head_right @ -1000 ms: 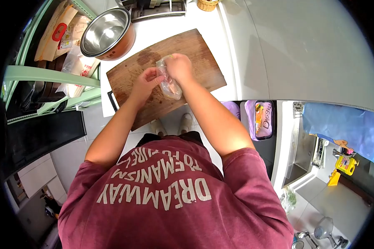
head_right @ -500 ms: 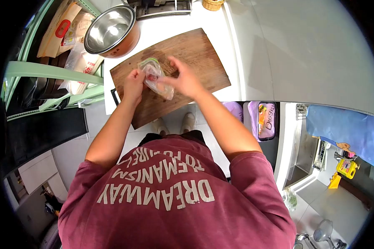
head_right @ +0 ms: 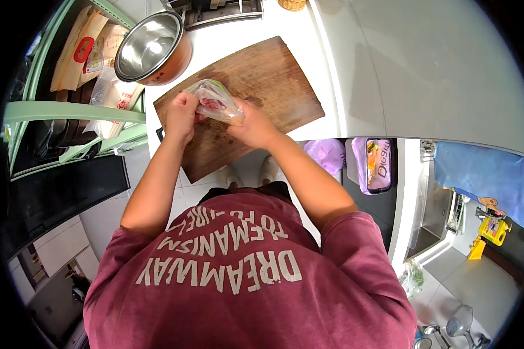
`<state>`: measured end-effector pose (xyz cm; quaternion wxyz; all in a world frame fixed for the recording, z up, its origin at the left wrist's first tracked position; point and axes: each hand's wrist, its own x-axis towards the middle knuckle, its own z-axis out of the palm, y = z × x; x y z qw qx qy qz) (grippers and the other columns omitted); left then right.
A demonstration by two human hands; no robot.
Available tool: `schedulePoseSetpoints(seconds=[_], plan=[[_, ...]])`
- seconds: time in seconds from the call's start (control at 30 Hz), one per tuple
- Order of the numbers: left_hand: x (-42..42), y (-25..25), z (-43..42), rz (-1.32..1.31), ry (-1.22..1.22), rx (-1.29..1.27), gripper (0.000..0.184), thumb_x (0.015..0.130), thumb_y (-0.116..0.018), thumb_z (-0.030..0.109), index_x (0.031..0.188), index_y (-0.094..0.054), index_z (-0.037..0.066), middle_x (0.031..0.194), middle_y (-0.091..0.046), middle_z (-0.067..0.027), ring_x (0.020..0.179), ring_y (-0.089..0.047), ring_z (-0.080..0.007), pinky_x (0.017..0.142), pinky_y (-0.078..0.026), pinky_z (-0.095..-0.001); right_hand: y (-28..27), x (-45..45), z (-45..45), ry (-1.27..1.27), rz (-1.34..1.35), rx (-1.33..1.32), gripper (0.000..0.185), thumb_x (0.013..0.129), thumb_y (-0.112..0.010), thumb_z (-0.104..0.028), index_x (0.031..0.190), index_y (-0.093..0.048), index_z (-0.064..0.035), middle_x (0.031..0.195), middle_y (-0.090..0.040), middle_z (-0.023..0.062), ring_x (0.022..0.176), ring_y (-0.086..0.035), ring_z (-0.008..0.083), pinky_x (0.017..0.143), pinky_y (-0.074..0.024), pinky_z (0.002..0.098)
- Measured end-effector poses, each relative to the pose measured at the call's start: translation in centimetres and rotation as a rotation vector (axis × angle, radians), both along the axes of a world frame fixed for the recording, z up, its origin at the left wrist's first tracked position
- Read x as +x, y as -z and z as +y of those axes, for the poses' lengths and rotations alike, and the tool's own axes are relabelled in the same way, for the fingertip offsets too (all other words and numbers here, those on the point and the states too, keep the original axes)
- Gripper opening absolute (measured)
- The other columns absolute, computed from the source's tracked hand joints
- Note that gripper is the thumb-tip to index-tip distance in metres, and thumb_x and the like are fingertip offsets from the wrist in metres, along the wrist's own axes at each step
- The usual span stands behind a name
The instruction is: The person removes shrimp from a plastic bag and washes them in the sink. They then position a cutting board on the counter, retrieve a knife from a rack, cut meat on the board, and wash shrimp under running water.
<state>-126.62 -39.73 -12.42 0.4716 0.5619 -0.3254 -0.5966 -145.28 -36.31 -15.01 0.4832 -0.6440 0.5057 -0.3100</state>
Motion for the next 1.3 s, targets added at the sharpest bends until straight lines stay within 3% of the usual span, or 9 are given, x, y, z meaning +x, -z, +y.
schedulePoseSetpoints(seconds=[0.17,0.27,0.47,0.63,0.7,0.93,1.03,1.13,1.3], plan=[[1.4,0.4,-0.9,0.089,0.092,0.153,0.006,0.090,-0.052,0.011,0.087,-0.056,0.008,0.081,-0.063,-0.0040,0.066,-0.061,-0.0128,0.056,-0.052,-0.0249,-2.2,-0.7,0.1,-0.044,-0.264,0.356,0.066,0.071,-0.064,-0.003,0.134,-0.044,-0.0075,0.110,-0.059,0.0060,0.096,-0.055,0.0139,0.084,-0.0458,0.0273],[2.1,0.7,-1.2,0.120,0.204,0.284,0.010,0.089,-0.051,0.013,0.095,-0.058,0.007,0.088,-0.063,-0.0056,0.071,-0.062,-0.0144,0.061,-0.053,-0.0277,-3.2,-0.3,0.1,-0.106,-0.391,0.175,0.064,0.072,-0.062,0.001,0.133,-0.044,-0.0049,0.111,-0.058,0.0028,0.098,-0.054,0.0105,0.085,-0.0448,0.0262],[0.8,2.3,0.3,0.208,0.183,0.407,0.017,0.088,-0.052,0.013,0.103,-0.057,0.007,0.093,-0.063,-0.0059,0.076,-0.060,-0.0157,0.066,-0.054,-0.0301,-2.7,0.1,-0.5,-0.012,-0.682,0.352,0.059,0.074,-0.059,0.003,0.131,-0.045,-0.0029,0.112,-0.058,0.0038,0.100,-0.055,0.0094,0.087,-0.0440,0.0235],[1.2,2.2,0.8,0.397,0.164,0.293,0.015,0.090,-0.052,0.013,0.104,-0.056,0.008,0.095,-0.063,-0.0051,0.076,-0.059,-0.0141,0.068,-0.052,-0.0309,-2.1,-1.9,-1.6,0.030,-0.835,0.531,0.044,0.080,-0.056,0.004,0.124,-0.049,-0.0025,0.114,-0.059,0.0089,0.102,-0.059,0.0185,0.086,-0.0522,0.0356],[1.3,0.9,0.7,0.375,0.158,0.242,0.014,0.090,-0.052,0.013,0.103,-0.055,0.008,0.094,-0.062,-0.0041,0.076,-0.059,-0.0132,0.068,-0.050,-0.0294,-2.5,-2.3,-1.8,0.078,-0.768,0.550,0.034,0.085,-0.055,0.003,0.119,-0.050,-0.0006,0.114,-0.060,0.0118,0.100,-0.061,0.0216,0.080,-0.0575,0.0419],[-0.1,0.0,0.4,0.101,0.102,0.007,0.006,0.087,-0.060,0.013,0.087,-0.059,0.008,0.082,-0.061,-0.0021,0.072,-0.056,-0.0094,0.066,-0.047,-0.0238,-1.5,-1.2,-1.9,0.219,-0.862,0.543,0.029,0.088,-0.056,-0.004,0.117,-0.051,-0.0039,0.107,-0.062,0.0078,0.091,-0.063,0.0191,0.074,-0.0584,0.0379],[-1.2,1.4,2.6,-0.240,0.426,0.028,0.010,0.087,-0.061,0.017,0.087,-0.058,0.007,0.088,-0.061,-0.0020,0.080,-0.056,-0.0085,0.068,-0.046,-0.0222,-1.1,-0.3,-1.7,0.313,-0.919,0.443,0.027,0.089,-0.055,-0.004,0.116,-0.051,-0.0039,0.106,-0.062,0.0083,0.091,-0.064,0.0189,0.073,-0.0585,0.0368],[-1.6,1.6,3.2,-0.119,0.397,0.230,0.013,0.087,-0.059,0.019,0.092,-0.058,0.006,0.088,-0.061,-0.0028,0.079,-0.057,-0.0103,0.069,-0.047,-0.0245,-1.0,-0.4,-2.0,0.342,-0.892,0.423,0.026,0.091,-0.053,-0.005,0.117,-0.051,-0.0036,0.108,-0.062,0.0096,0.092,-0.064,0.0191,0.073,-0.0586,0.0358],[0.5,0.3,3.2,0.524,0.266,0.230,0.024,0.091,-0.054,0.022,0.107,-0.056,0.004,0.102,-0.060,-0.0055,0.088,-0.058,-0.0141,0.075,-0.047,-0.0279,-1.8,-1.2,-2.2,0.383,-0.881,0.449,0.027,0.094,-0.051,-0.009,0.120,-0.049,-0.0012,0.112,-0.061,0.0115,0.094,-0.064,0.0206,0.075,-0.0583,0.0363]])
